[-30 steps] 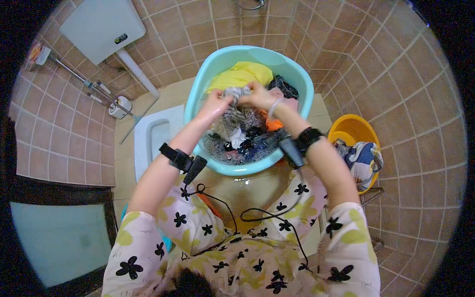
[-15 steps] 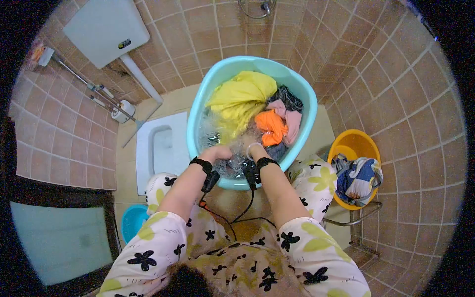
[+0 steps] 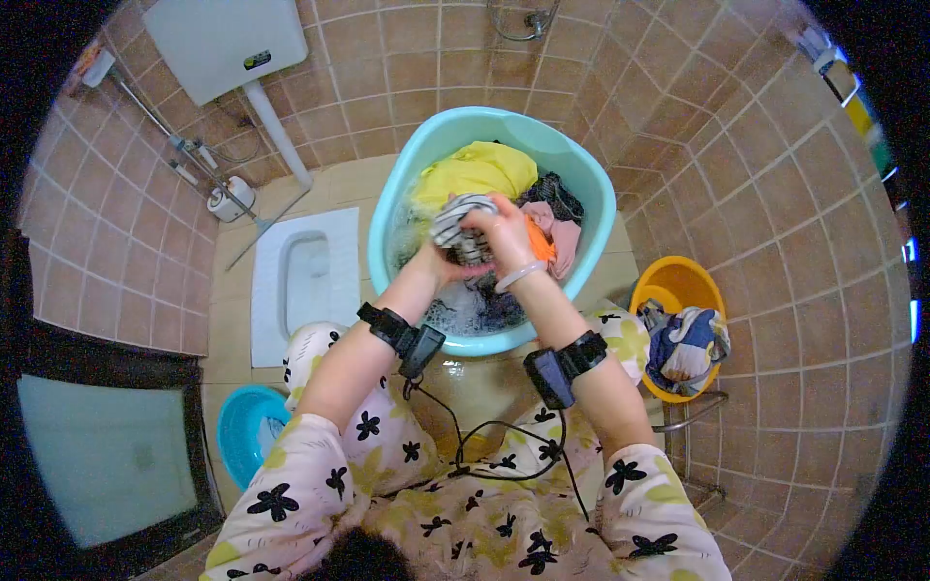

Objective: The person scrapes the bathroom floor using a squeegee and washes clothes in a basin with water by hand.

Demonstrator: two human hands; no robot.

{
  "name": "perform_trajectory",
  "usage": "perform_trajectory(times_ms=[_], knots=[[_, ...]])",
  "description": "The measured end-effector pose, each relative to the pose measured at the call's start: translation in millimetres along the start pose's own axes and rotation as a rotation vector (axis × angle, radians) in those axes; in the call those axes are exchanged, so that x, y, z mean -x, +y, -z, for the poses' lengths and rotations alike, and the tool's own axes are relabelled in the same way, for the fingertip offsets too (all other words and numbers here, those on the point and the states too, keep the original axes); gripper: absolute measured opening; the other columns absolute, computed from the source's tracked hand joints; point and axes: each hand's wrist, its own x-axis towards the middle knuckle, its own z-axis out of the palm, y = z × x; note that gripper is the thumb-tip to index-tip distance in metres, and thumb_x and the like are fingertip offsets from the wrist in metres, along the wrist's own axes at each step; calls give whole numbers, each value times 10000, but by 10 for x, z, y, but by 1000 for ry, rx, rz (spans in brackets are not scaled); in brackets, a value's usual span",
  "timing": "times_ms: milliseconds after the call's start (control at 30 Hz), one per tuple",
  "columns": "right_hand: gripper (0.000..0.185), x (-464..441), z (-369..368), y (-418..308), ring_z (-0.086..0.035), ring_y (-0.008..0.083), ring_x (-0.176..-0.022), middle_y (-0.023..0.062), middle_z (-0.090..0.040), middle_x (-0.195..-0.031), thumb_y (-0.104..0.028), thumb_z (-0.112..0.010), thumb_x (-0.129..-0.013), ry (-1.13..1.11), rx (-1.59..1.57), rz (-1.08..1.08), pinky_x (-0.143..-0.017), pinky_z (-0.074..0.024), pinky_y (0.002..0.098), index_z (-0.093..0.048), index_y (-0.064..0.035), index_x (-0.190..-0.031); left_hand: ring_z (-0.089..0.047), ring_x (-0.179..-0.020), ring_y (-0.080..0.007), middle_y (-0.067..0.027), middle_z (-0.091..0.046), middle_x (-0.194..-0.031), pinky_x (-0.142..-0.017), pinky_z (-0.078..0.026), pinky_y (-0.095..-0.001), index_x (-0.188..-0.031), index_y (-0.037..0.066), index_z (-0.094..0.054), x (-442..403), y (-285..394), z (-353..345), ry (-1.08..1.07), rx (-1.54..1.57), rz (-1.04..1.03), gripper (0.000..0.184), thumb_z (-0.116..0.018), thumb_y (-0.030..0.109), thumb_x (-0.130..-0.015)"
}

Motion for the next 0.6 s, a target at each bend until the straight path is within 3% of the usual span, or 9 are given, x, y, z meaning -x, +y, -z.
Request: perform_trajectory(times_ms=[33, 67, 167, 200, 233, 300, 400, 467, 600], knots=[[217, 62, -106, 23, -548, 131, -698, 43, -581, -772, -67, -631, -627, 6, 117, 73, -628, -441, 265, -552, -42, -828, -559, -898, -235, -51, -605, -964, -732, -457, -479, -1033, 156, -555, 66, 73, -44, -31, -51, -32, 625, -442, 701, -748], [217, 79, -167, 113, -555, 127, -684, 28, -594, -765, -112, -665, -643, 18, 277, 200, -631, -452, 270, -559, -32, -815, -564, -884, -228, -52, -607, -952, -722, -462, -464, -1027, 150, -556, 57, 100, -30, -63, -51, -75, 592, -438, 667, -762], [282, 19, -264, 464, -585, 171, -668, 118, -619, -727, -175, -683, -614, 125, 621, 463, -638, -461, 302, -576, -5, -812, -577, -840, -206, -55, -614, -916, -694, -477, -420, -1010, 134, -560, -127, 66, 178, -104, 36, -201, 495, -425, 564, -806], [313, -10, -304, 536, -610, 256, -690, 179, -613, -731, -230, -675, -608, 179, 596, 505, -646, -467, 346, -587, 3, -798, -581, -826, -199, -56, -616, -904, -685, -482, -405, -1005, 128, -562, -181, 27, 258, -101, 50, -216, 464, -421, 530, -821], [313, -46, -313, 570, -610, 256, -690, 179, -613, -731, -230, -675, -608, 189, 606, 502, -646, -467, 346, -587, 3, -798, -586, -811, -192, -57, -618, -892, -676, -487, -391, -999, 123, -563, -246, -3, 318, -99, 62, -230, 433, -417, 496, -836], [284, -104, -272, 614, -598, 160, -689, 117, -644, -755, -170, -659, -666, 319, 746, 388, -661, -466, 291, -603, 35, -855, -595, -782, -178, -59, -623, -869, -657, -497, -361, -988, 112, -565, -338, -71, 429, -71, 65, -260, 374, -408, 428, -865], [319, -219, -162, 716, -618, 210, -705, 167, -643, -761, -220, -629, -701, 379, 805, 397, -671, -468, 316, -616, 45, -878, -608, -739, -157, -63, -629, -833, -629, -512, -318, -971, 95, -569, -450, -151, 499, 35, 44, -288, 295, -396, 325, -909], [314, -366, -74, 733, -621, 276, -709, 198, -634, -775, -238, -622, -710, 439, 784, 331, -675, -469, 329, -625, 31, -873, -616, -698, -161, -57, -631, -789, -603, -520, -320, -959, 83, -575, -291, -162, 386, 233, 15, -268, 232, -391, 211, -900], [441, -752, 557, 863, -590, 396, -817, 262, -604, -847, -386, -583, -701, 407, 828, 122, -727, -465, 437, -639, 14, -879, -628, -666, -211, -118, -631, -768, -545, -484, -322, -871, -20, -591, -326, -323, 359, 286, -180, -423, 350, -544, 316, -787]])
